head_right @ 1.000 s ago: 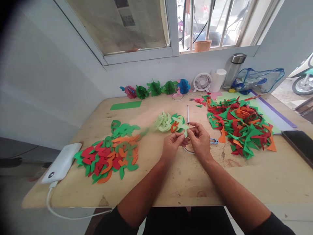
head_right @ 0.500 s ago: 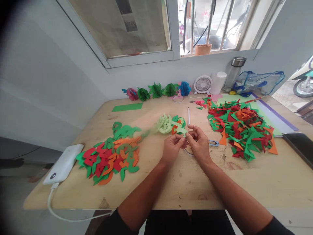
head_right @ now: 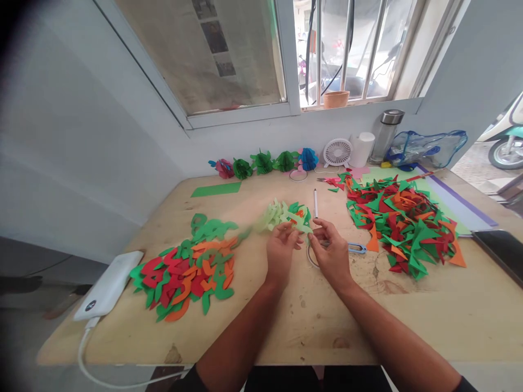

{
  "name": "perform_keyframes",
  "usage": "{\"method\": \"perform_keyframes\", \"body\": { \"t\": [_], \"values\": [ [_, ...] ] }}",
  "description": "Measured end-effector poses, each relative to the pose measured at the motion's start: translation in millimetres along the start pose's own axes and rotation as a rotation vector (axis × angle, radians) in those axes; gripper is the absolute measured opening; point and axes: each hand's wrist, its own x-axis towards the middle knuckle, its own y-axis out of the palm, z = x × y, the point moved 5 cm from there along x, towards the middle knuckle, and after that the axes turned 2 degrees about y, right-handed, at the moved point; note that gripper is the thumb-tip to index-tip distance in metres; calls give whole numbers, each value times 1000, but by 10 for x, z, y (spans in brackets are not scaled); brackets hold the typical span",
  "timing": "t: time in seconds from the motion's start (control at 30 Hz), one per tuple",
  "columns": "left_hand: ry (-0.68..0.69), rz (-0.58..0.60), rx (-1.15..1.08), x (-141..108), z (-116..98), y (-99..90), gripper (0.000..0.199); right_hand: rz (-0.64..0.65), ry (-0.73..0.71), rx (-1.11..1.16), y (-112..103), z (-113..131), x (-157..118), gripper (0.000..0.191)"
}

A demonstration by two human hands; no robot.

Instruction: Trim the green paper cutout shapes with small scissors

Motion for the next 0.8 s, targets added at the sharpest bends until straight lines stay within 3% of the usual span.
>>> {"method": "perform_keyframes", "body": {
  "t": [0.4,0.8],
  "values": [
    [-15,4,-12,14,-49,13,31,19,-489,-376,111,184,-105,27],
    [-121,28,-124,22,-1,34,30,72,-545,-433,163,203,-134,30]
  ]
}}
